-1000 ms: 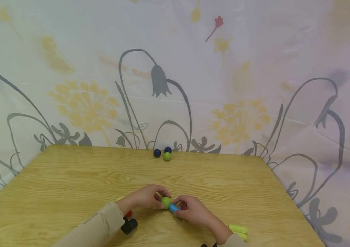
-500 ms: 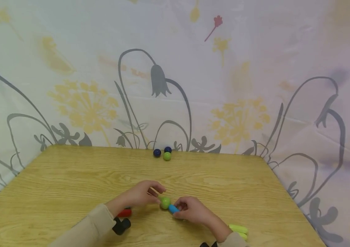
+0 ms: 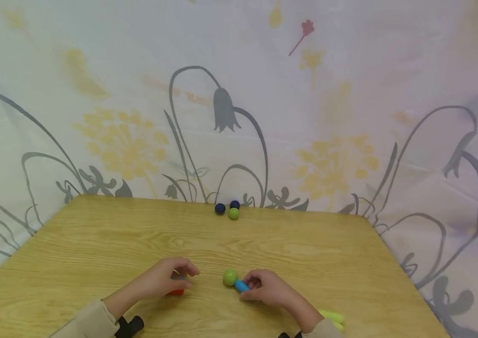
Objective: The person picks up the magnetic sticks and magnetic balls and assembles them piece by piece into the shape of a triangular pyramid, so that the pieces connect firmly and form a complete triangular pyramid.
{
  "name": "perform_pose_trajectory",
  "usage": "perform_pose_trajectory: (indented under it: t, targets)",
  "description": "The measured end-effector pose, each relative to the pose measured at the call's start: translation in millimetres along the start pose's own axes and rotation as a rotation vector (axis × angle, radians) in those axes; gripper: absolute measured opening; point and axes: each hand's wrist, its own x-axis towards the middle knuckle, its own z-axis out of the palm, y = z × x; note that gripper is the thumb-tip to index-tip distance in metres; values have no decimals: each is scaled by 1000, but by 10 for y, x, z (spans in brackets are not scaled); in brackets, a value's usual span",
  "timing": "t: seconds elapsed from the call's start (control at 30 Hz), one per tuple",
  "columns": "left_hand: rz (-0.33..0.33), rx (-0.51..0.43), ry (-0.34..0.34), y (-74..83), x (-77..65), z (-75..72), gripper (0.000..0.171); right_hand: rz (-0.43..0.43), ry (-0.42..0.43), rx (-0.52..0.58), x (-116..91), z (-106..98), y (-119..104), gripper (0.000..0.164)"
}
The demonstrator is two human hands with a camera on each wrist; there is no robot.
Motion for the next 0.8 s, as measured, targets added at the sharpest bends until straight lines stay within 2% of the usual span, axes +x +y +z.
perform_pose_trajectory:
  t: [0.33,0.47,0.6,0.8]
  targets:
    - [11,-22,-19,-130,-221,-27,24,-29,-28,15,-10,-24,42,25]
    - [-9,18,20,-138,-280,-23,24,-7,-11,27,-4,-1,40,24]
    - [-30,103,75,-128,-320,13,21,9,-4,51,-9,8,31,23]
    - [-65,133,55,-123,-344,81,27,4,-6,59,-18,10,38,23]
